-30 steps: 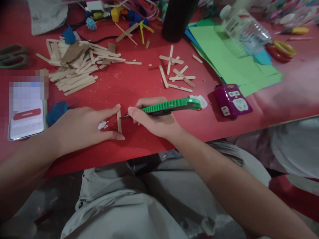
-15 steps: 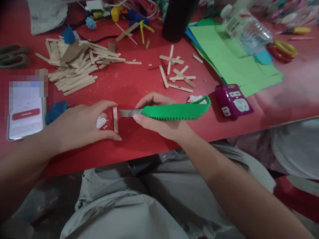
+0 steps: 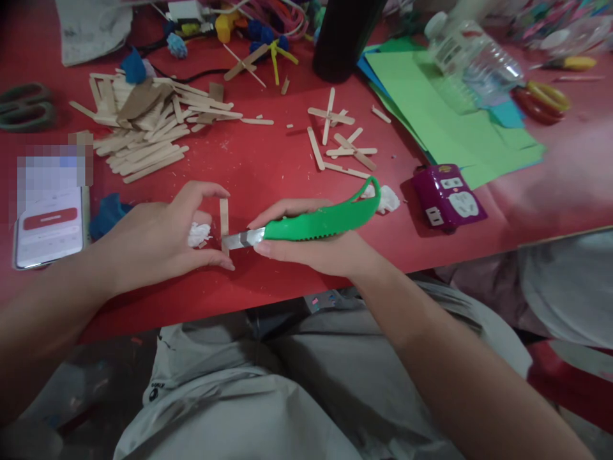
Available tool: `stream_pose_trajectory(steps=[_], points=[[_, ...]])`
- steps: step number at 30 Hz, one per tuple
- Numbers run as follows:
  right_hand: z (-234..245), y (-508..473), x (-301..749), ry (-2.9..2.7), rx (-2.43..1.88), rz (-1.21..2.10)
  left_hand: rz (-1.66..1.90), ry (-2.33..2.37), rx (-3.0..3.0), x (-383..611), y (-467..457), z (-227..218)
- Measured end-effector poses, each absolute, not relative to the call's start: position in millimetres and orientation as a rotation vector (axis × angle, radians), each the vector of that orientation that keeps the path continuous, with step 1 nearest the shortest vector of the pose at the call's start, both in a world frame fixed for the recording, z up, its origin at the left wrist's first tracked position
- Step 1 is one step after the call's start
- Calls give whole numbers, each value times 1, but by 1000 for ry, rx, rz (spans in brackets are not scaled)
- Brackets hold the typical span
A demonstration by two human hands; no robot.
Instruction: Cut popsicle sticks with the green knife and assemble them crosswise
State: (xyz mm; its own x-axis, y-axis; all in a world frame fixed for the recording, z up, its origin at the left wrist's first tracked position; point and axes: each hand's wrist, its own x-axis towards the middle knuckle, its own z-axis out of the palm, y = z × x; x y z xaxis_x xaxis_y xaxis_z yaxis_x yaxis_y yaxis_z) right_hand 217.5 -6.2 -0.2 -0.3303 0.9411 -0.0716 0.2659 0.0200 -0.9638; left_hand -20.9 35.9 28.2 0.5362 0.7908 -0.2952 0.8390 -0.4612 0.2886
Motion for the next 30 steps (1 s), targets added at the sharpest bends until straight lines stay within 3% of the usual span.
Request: stream_pose_trajectory(steps=[30], points=[[-2, -6, 217, -1593, -1306, 1405, -253, 1351, 2332, -16, 36, 35]])
